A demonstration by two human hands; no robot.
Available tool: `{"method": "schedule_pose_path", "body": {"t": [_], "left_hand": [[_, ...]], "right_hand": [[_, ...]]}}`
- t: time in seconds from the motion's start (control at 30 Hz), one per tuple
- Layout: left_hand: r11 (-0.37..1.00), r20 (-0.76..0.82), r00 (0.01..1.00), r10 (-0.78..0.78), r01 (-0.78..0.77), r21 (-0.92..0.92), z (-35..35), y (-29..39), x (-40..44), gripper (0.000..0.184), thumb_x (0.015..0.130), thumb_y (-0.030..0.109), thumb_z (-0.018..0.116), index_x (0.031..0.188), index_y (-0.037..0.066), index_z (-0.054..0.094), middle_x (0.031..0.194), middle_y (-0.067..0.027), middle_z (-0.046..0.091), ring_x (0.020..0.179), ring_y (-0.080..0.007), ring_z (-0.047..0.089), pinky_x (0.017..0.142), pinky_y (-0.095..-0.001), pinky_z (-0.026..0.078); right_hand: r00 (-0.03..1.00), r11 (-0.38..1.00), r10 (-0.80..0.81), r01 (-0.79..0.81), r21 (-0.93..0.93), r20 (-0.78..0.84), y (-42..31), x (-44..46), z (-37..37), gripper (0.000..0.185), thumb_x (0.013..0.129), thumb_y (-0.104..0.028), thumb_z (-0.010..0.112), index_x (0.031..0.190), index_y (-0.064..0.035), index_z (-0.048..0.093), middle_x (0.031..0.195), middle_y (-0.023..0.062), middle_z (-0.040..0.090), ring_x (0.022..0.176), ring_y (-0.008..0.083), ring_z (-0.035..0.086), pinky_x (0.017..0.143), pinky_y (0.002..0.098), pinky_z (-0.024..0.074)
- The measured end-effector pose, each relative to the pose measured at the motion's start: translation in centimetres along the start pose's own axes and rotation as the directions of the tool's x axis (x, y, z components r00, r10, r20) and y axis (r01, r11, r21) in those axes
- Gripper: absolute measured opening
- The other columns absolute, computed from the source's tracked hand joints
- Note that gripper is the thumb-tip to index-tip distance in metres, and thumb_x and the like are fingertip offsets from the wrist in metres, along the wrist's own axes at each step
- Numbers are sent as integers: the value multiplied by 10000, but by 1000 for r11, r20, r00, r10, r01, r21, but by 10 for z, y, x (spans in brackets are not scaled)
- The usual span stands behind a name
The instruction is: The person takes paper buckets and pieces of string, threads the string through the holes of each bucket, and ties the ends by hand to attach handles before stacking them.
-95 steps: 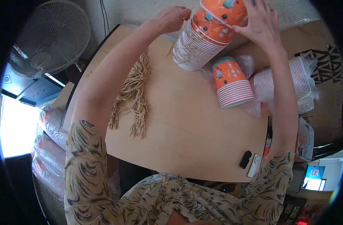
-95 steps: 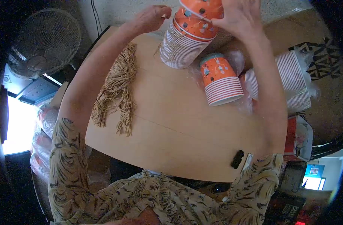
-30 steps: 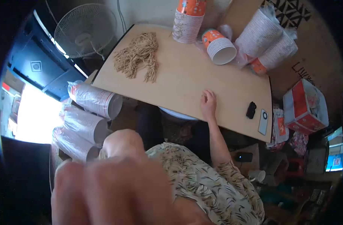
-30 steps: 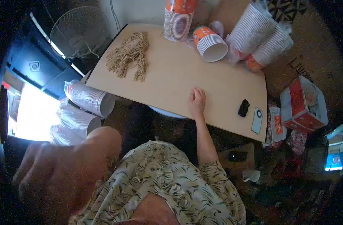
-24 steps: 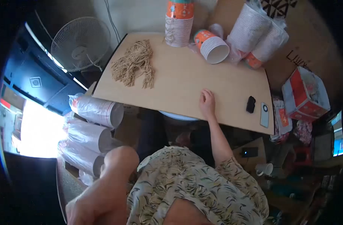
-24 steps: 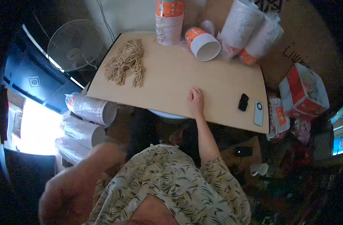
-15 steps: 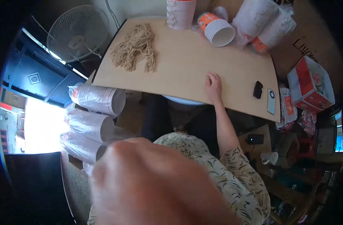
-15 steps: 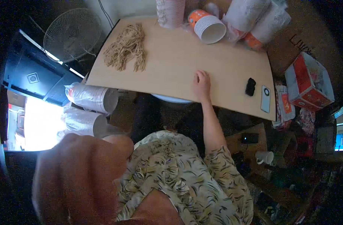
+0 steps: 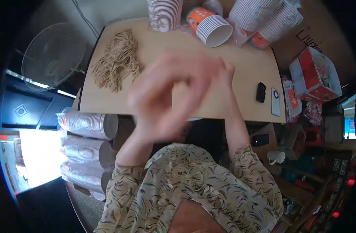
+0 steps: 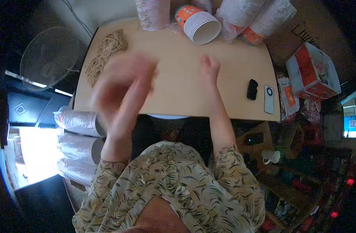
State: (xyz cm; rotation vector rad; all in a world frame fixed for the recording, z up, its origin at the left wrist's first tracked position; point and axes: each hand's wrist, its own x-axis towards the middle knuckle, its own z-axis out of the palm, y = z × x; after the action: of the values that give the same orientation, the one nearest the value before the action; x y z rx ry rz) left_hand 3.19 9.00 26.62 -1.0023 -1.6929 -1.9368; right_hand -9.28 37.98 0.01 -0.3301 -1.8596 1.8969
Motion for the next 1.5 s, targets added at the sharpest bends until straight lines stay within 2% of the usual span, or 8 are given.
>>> {"method": "schedule_pose_path", "body": {"t": [0.1, 0.2, 0.57, 1.03, 1.1, 1.2, 1.43, 1.5], "left_hand": [[970, -7, 975, -221, 221, 103, 10, -127, 39, 162, 948, 67, 645, 1082, 32, 730, 984, -91, 734, 869, -136, 691, 671, -300, 564], [949, 57, 967, -247, 230, 214, 14, -238, 63, 228, 973, 119, 645, 1181, 55, 711, 1115, -55, 733, 905, -118, 684, 768, -278, 572], [766, 289, 955, 64, -232, 599, 65, -390, 125, 347, 862, 242, 723, 1206, 193, 714, 1290, -107, 663, 1023, -339, 700, 895, -436, 572], [770, 240, 971, 15, -165, 617, 58, -383, 106, 339, 810, 234, 746, 1129, 121, 723, 1071, -114, 720, 867, -346, 713, 781, -437, 582], [806, 235, 954, -188, 13, 591, 43, -367, 100, 421, 867, 259, 740, 1246, 85, 682, 1193, -135, 708, 935, -302, 722, 856, -380, 565], [962, 145, 979, -143, 103, 252, 27, -331, 77, 354, 910, 242, 708, 1235, 102, 692, 1192, -166, 705, 1065, -311, 694, 902, -409, 552], [931, 467, 883, -37, -139, 338, -31, -181, -12, 356, 931, 181, 702, 1272, 90, 659, 1507, -199, 469, 1281, -325, 573, 1043, -434, 496], [963, 440, 862, -251, 178, 201, -44, -172, -35, 290, 911, 124, 723, 1192, 70, 676, 1474, -189, 503, 1239, -280, 606, 974, -397, 565]], "right_hand": [[997, 956, -81, 78, -281, -1, -43, 60, 19, 208, 968, -200, 648, 941, -3, 709, 871, 40, 706, 755, 140, 637, 664, 288, 507], [999, 966, 20, -9, 259, -38, -35, 121, 42, 260, 981, -240, 644, 1041, 8, 693, 963, 61, 704, 825, 168, 659, 730, 291, 543], [998, 979, 19, -31, 202, 60, -34, 136, 69, 209, 1020, -132, 568, 1093, 39, 663, 964, 76, 689, 817, 170, 685, 726, 303, 593], [945, 892, -280, 193, -409, -166, -94, 36, 41, 206, 918, -160, 609, 874, 37, 650, 682, 169, 647, 603, 246, 621, 588, 403, 481], [905, 597, -426, 275, -753, -8, -112, 7, 33, 157, 898, -153, 647, 921, 2, 655, 712, 155, 653, 654, 323, 651, 627, 431, 504], [815, 395, -535, 472, -788, 220, -139, -44, 24, 143, 919, -108, 646, 1011, -5, 681, 860, 162, 695, 837, 351, 670, 755, 436, 522], [705, 422, -443, 709, -565, 554, -160, -115, 22, 253, 837, -89, 752, 1071, -32, 674, 973, 103, 700, 958, 269, 662, 1015, 455, 397], [683, 418, -521, 727, -545, 512, -157, -128, 27, 317, 824, -128, 772, 1107, -47, 655, 1077, 125, 676, 1063, 288, 627, 1047, 483, 365]]}}
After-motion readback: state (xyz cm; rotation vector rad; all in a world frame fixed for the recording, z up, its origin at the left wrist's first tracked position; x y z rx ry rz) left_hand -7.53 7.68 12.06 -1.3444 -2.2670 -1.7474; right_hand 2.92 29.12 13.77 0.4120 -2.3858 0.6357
